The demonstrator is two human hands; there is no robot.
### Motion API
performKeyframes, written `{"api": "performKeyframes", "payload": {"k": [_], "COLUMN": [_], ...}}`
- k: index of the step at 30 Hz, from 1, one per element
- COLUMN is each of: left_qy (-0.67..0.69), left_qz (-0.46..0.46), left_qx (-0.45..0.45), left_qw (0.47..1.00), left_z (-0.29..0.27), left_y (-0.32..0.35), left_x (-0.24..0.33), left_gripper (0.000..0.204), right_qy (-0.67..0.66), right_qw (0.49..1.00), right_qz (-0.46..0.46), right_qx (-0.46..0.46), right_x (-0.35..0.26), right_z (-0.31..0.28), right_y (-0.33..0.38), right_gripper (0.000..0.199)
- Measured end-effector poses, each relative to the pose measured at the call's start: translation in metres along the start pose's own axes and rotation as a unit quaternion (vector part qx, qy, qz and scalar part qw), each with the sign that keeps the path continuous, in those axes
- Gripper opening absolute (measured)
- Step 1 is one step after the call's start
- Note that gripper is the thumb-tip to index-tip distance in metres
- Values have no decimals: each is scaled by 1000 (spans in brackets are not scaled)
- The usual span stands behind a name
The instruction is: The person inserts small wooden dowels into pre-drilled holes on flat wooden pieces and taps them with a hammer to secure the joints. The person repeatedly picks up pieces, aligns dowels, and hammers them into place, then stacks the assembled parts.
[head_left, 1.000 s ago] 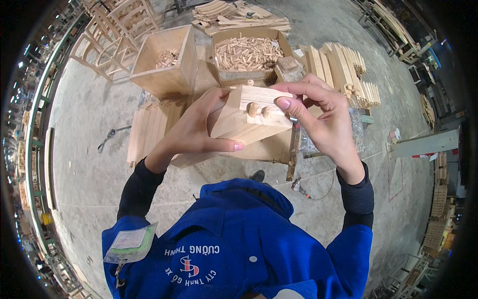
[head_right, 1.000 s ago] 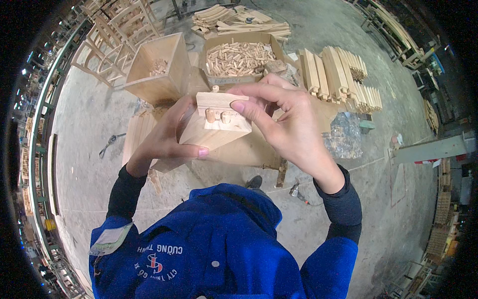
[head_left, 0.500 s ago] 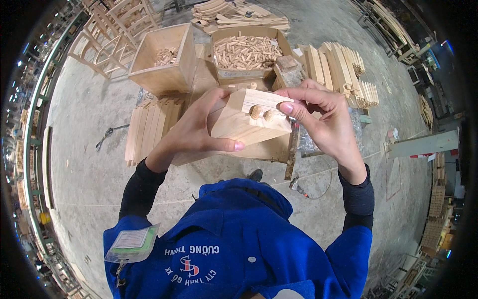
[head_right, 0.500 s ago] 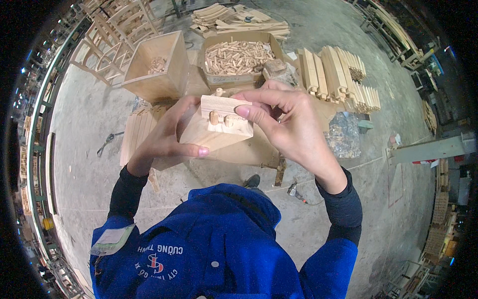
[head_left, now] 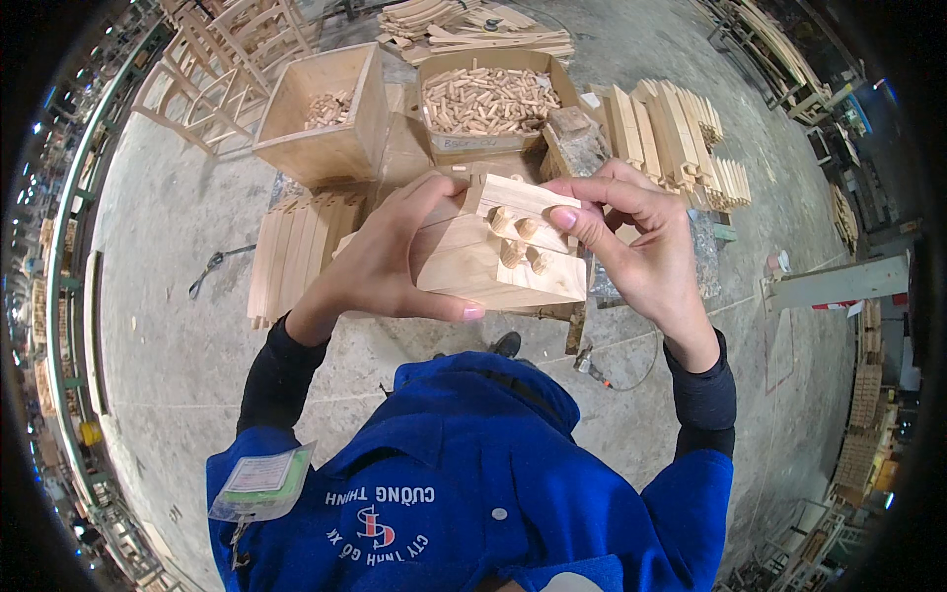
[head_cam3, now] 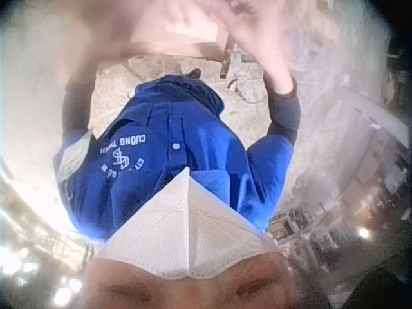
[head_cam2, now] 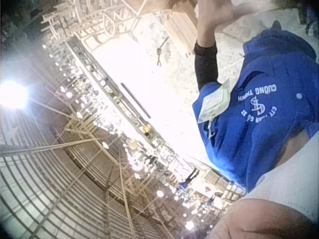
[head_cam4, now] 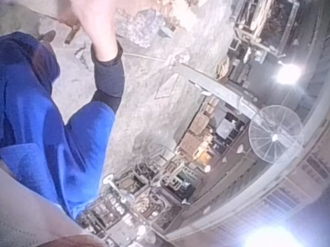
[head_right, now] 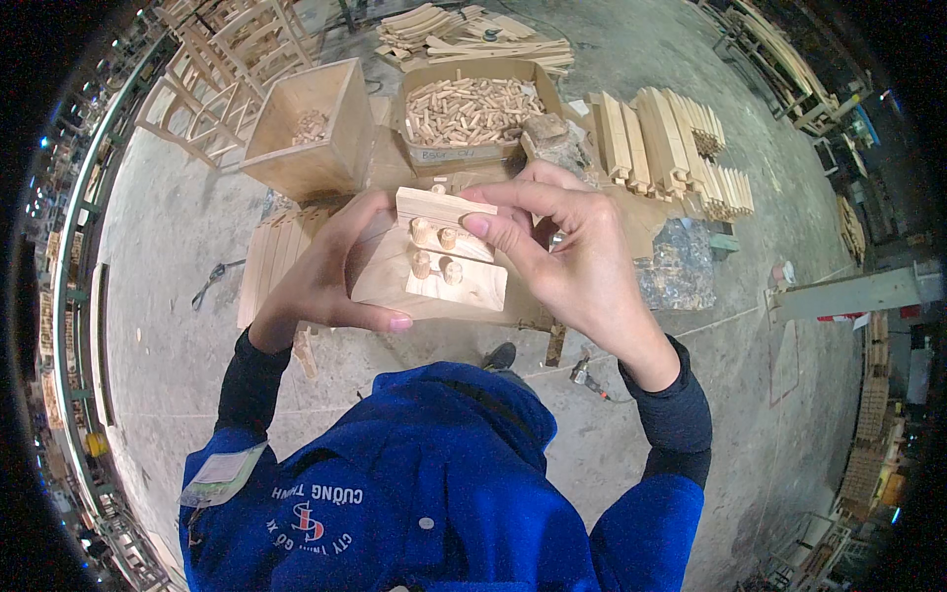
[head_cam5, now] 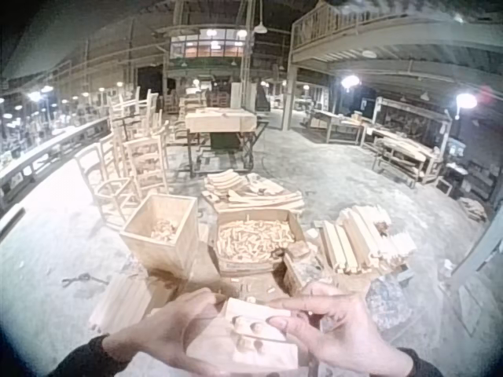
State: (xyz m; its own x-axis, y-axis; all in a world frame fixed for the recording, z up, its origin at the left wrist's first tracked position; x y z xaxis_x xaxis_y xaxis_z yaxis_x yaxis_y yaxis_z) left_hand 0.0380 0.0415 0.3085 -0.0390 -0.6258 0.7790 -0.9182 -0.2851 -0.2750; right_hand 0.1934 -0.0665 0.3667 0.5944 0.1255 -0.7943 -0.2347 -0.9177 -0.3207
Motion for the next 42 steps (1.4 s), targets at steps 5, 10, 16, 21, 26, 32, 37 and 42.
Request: {"api": "performKeyframes", "payload": {"k": [5,10,16,21,26,32,37,42], "left_qy": [13,48,32,41,7,49,47,51], "left_qz": [0,-19,-21,8,29,22,24,12], "left_qx": [6,3,-9,-15,-28,-26,-27,-32], "left_qw": [1000,999,999,999,999,998,998,998], "left_z": [-1,2,4,3,1,2,2,4], "left_y": [-2,-2,-2,-4,-7,-9,-10,-10], "left_x": [1,-4,-6,0,9,8,9,9], "left_gripper": [100,100,102,105,105,103,101,97], "right_qy": [-4,-15,-3,-37,-40,-16,11,5], "right_qw": [1000,1000,1000,988,998,999,999,1000], "right_qz": [3,14,17,-1,23,18,40,16], "right_qx": [-1,-5,5,149,41,24,9,10], "right_x": [1,5,6,12,15,13,16,22], "right_z": [-1,-1,-5,-38,-18,-17,-17,-16], "right_y": [-1,-2,-2,-12,-12,-16,-15,-15], "right_gripper": [24,25,24,24,24,24,24,25]}}
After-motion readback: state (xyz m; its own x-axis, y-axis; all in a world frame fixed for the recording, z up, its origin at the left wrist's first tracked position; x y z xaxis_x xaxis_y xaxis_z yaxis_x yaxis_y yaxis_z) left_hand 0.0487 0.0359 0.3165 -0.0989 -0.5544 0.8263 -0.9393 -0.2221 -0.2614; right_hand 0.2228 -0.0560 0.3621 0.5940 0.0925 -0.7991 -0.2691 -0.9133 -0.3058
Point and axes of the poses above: each hand's wrist, its own y-axis away from the middle knuckle, its own z-axis out of the palm, x = y × z, the point moved 9 cm from there along -y, towards the middle knuckle, and after that the axes turned 1 degree about z, right-handed, at the moved point
